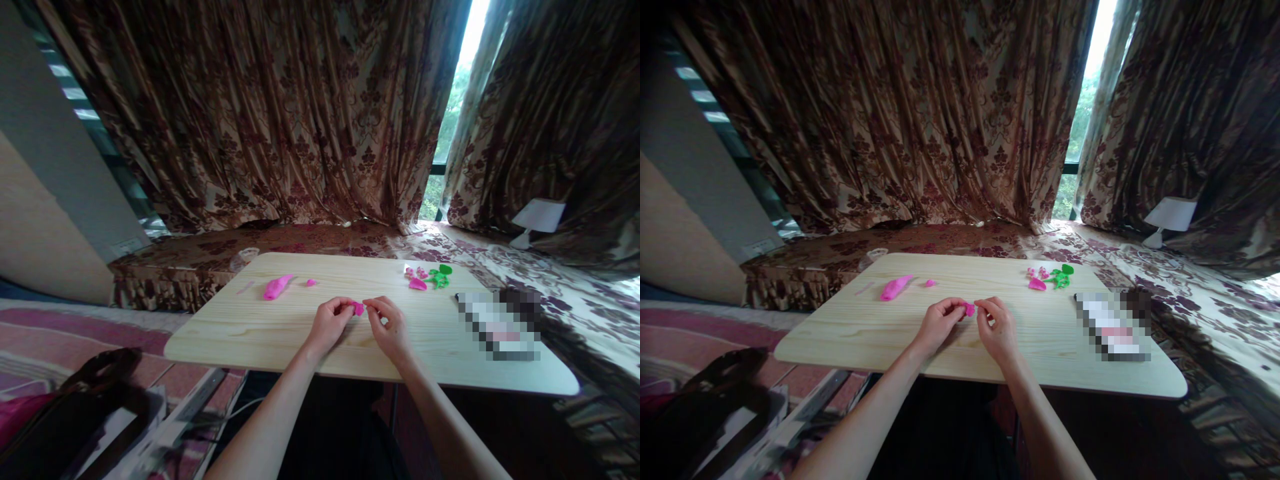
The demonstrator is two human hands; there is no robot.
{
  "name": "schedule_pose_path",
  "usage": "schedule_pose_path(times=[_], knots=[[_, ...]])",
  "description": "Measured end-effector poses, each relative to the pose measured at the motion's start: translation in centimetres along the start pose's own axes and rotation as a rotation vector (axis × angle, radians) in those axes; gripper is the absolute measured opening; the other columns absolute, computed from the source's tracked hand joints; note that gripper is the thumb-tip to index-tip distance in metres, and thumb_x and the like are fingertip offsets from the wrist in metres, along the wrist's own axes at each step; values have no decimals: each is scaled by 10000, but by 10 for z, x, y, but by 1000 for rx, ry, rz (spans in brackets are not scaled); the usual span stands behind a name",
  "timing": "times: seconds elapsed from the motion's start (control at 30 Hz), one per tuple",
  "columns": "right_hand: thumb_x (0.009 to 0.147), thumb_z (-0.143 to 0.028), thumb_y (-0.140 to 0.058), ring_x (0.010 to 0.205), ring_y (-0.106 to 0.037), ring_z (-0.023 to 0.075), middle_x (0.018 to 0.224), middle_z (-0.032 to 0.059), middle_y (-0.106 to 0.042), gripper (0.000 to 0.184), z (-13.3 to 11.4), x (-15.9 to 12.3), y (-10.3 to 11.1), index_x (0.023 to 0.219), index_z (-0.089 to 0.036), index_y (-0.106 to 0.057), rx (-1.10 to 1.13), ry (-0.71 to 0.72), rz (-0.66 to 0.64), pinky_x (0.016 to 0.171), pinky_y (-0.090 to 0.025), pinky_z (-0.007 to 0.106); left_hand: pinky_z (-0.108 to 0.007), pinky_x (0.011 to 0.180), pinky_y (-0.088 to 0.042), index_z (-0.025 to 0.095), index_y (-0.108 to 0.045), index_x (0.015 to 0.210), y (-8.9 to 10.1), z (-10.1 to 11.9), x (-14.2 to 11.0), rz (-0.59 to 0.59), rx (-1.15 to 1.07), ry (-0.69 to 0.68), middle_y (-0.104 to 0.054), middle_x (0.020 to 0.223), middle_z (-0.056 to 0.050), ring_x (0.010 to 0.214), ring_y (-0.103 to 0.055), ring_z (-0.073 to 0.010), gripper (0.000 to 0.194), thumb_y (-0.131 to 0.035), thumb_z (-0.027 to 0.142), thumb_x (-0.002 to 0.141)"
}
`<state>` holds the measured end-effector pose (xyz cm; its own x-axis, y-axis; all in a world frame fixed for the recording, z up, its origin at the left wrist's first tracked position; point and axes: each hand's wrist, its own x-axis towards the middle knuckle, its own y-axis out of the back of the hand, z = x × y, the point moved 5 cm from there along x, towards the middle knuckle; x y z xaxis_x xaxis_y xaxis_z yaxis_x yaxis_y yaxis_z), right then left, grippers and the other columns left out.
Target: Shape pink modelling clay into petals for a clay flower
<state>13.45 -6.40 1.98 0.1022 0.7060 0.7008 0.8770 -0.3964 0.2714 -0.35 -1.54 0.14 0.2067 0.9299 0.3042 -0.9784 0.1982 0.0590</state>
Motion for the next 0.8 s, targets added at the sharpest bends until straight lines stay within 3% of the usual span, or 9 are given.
schedule_pose_path(times=[0.5,0.8], knots=[[834,-145,-451,752,-588,158,820,49,-618,269,-4,-1,0,967,-217,-673,8,12,-21,626,-494,263,-232,619,-421,153,-670,771,-1,2,0,1,-45,-4,-651,688,-15,626,-548,-120,146,-573,241,709],[823,-150,-443,689,-583,154,768,47,-629,263,7,0,-1,910,-200,-686,-29,-24,8,555,-473,245,-227,582,-410,155,-669,777,1,1,0,23,-52,12,-645,663,-10,587,-533,-116,154,-572,244,697]])
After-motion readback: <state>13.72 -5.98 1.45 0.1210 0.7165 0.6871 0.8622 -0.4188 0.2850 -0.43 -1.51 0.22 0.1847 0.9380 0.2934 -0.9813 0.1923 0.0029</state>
